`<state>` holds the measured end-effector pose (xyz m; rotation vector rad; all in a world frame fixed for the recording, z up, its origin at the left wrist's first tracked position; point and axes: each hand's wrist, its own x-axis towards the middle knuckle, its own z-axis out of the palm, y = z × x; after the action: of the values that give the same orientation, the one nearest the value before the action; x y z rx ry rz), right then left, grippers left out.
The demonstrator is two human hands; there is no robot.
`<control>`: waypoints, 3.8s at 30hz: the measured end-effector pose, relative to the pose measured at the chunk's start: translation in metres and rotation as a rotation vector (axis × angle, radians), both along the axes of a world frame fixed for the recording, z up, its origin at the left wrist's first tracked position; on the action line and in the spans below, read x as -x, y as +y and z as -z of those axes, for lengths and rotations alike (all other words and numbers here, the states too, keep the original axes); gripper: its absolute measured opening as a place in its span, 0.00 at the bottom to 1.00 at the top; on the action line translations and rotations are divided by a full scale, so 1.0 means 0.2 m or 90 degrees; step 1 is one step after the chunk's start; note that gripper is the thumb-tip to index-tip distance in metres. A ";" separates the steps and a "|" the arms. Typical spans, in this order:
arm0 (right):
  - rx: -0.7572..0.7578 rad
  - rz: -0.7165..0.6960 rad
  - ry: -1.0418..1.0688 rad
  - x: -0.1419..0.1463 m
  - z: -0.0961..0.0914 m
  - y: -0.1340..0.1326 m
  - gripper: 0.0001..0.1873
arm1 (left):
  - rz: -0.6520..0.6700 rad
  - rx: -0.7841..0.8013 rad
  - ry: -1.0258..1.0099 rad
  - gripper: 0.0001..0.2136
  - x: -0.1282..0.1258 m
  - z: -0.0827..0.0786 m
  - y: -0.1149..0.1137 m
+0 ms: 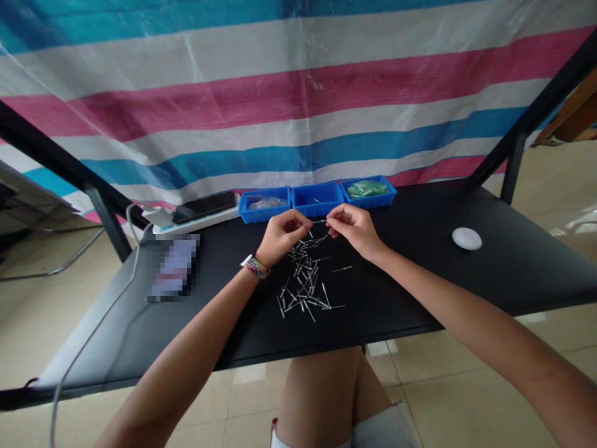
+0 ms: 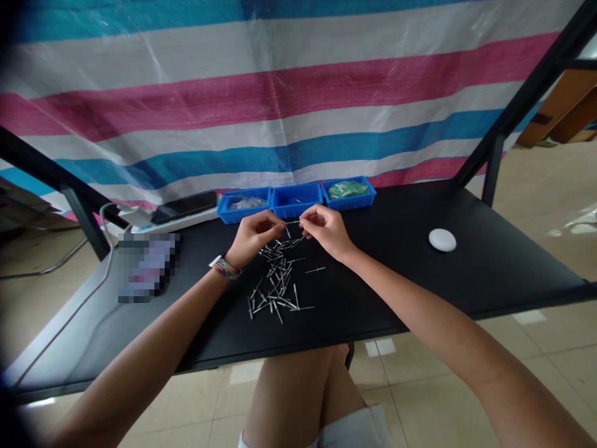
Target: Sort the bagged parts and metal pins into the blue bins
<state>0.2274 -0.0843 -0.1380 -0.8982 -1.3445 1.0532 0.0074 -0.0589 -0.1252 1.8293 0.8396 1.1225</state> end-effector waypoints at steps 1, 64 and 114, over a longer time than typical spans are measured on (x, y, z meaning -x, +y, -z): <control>0.002 0.004 -0.001 0.00 0.00 0.00 0.19 | 0.002 0.008 0.007 0.12 0.00 0.00 0.00; 0.051 -0.001 0.013 0.01 -0.01 -0.01 0.14 | 0.036 0.080 -0.043 0.13 -0.03 -0.01 -0.01; 0.075 0.051 0.049 0.01 -0.01 0.00 0.16 | -0.031 -0.016 0.059 0.08 0.00 0.03 0.02</control>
<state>0.2255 -0.0844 -0.1366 -0.9810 -1.1823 1.1030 0.0081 -0.0539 -0.1317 1.9031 0.9320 1.0899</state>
